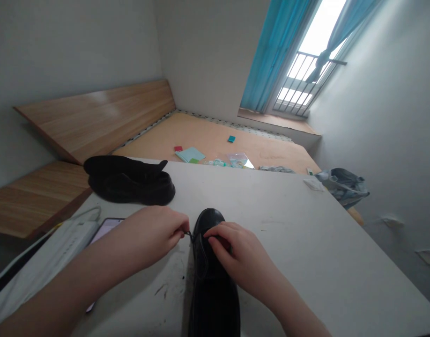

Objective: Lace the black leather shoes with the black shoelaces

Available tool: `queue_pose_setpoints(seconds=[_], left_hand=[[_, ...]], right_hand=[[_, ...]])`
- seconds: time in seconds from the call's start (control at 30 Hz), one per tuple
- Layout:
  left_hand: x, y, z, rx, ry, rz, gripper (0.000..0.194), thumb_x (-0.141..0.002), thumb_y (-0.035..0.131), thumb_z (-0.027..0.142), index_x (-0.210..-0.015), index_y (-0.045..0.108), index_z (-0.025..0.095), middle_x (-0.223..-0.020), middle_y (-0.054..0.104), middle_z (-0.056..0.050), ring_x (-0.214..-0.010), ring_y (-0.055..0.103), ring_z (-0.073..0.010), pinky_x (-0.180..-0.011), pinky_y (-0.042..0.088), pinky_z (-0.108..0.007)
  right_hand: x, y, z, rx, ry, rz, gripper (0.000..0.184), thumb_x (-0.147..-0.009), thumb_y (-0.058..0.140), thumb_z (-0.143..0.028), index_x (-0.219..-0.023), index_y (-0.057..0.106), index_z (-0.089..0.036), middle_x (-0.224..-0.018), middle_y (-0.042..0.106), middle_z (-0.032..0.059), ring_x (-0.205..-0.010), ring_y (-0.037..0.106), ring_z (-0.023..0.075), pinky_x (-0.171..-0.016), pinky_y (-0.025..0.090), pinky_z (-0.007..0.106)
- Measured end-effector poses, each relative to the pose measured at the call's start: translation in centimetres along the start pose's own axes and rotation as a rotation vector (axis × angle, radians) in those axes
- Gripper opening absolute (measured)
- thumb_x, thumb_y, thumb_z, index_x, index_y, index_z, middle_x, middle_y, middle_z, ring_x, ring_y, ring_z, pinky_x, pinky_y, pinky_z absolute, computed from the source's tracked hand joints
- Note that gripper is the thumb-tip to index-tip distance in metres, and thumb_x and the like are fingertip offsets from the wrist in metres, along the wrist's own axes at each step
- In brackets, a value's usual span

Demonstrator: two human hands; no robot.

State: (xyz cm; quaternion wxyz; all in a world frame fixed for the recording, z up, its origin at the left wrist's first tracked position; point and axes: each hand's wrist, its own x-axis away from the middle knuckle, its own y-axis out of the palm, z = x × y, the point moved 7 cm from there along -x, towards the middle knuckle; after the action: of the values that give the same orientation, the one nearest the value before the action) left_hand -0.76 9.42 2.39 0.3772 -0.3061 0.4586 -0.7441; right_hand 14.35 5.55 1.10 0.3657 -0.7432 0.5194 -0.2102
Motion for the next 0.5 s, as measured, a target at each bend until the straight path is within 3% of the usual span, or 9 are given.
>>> queue_pose_setpoints(seconds=[0.1,0.5], left_hand=[[-0.3,1.3,0.3,-0.128,-0.064,-0.139,0.021,-0.084,0.053,0.022,-0.075,0.072,0.024,-0.075,0.073,-0.004,-0.074,0.068,-0.024,-0.061,0.037,-0.031],[-0.3,1.0,1.1,-0.185,-0.145,-0.112,0.016,-0.081,0.052,0.024,-0.071,0.065,0.023,-0.07,0.071,-0.004,-0.067,0.066,-0.0257,-0.053,0.026,-0.029]], right_hand=[[-0.3,0.6,0.3,0.087,0.027,-0.013,0.017,-0.091,0.059,-0.012,-0.096,0.073,-0.019,-0.092,0.069,0.005,-0.091,0.062,0.0213,-0.078,0.044,0.032],[-0.7,1.4,-0.1,0.203,0.04,-0.077,0.02,-0.09,0.061,-0.012,-0.099,0.076,-0.021,-0.089,0.067,0.0043,-0.092,0.061,0.0218,-0.079,0.045,0.032]])
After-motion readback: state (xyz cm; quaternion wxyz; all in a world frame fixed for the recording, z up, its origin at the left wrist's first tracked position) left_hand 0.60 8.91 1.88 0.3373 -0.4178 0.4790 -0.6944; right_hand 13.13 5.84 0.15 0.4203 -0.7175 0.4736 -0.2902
